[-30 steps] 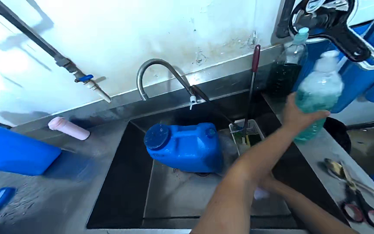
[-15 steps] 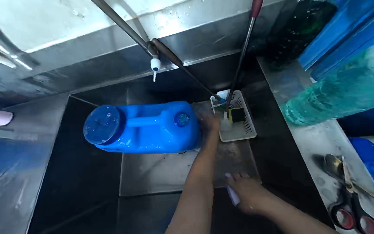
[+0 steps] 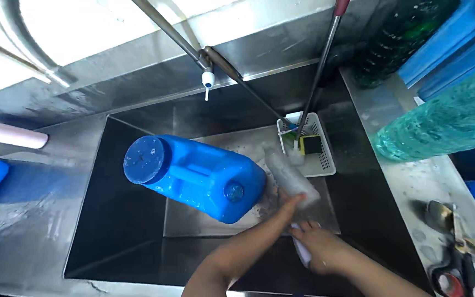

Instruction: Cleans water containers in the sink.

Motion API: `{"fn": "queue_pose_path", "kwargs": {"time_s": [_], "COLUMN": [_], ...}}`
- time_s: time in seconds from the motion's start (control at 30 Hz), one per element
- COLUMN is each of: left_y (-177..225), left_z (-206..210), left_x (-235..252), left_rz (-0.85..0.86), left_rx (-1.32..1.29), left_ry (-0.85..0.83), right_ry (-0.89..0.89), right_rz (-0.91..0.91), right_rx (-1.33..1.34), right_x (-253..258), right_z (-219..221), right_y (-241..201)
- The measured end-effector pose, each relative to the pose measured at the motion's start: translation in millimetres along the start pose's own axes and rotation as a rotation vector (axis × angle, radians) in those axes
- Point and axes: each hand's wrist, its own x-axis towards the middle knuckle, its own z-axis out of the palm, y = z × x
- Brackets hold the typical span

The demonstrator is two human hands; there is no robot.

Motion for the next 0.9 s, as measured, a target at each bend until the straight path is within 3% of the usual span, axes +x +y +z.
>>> {"fn": "queue_pose_path", "kwargs": {"time_s": [0.07, 0.17, 0.23, 0.3, 0.37, 0.47, 0.53, 0.6, 0.63, 0.7, 0.8, 0.9], "left_y": [-6, 19, 34, 48, 64, 98, 135, 184, 208, 248, 276, 259], "left_z": [5, 18, 30, 40, 52, 45, 9, -45, -76, -140, -235, -280], "left_x": [2, 54, 89, 103, 76, -19, -77, -112, -122, -127, -113, -99], "left_rz": [0.251, 0.554, 0.517, 0.328, 0.307, 0.638, 0.927, 1.06, 1.027, 0.771, 0.388, 0.398], "left_rx": [0.152, 0.425, 0.533, 0.622, 0.626, 0.665, 0.762, 0.973, 1.107, 1.334, 1.377, 1.214], "left_ry": [0.013, 0.129, 0.184, 0.244, 0.176, -0.146, -0.373, -0.424, -0.345, -0.088, 0.251, 0.453], "right_ry": [-0.008, -0.051, -0.055, -0.041, -0.005, 0.08, 0.197, 0.33, 0.378, 0.509, 0.812, 1.176], "right_rz": [-0.011, 0.001, 0.006, -0.009, -0.049, -0.14, -0.234, -0.295, -0.302, -0.375, -0.664, -0.826], "right_rx": [-0.012, -0.071, -0.084, -0.081, -0.086, -0.086, -0.042, 0.072, 0.143, 0.31, 0.482, 0.194], "right_x": [1, 4, 6, 8, 10, 7, 4, -2, -7, -15, -9, 4], "right_z": [5, 4, 6, 9, 11, 10, 10, 9, 6, -2, -20, -47], "right_y": [1, 0, 3, 9, 14, 13, 12, 9, 5, 2, -18, -100]}}
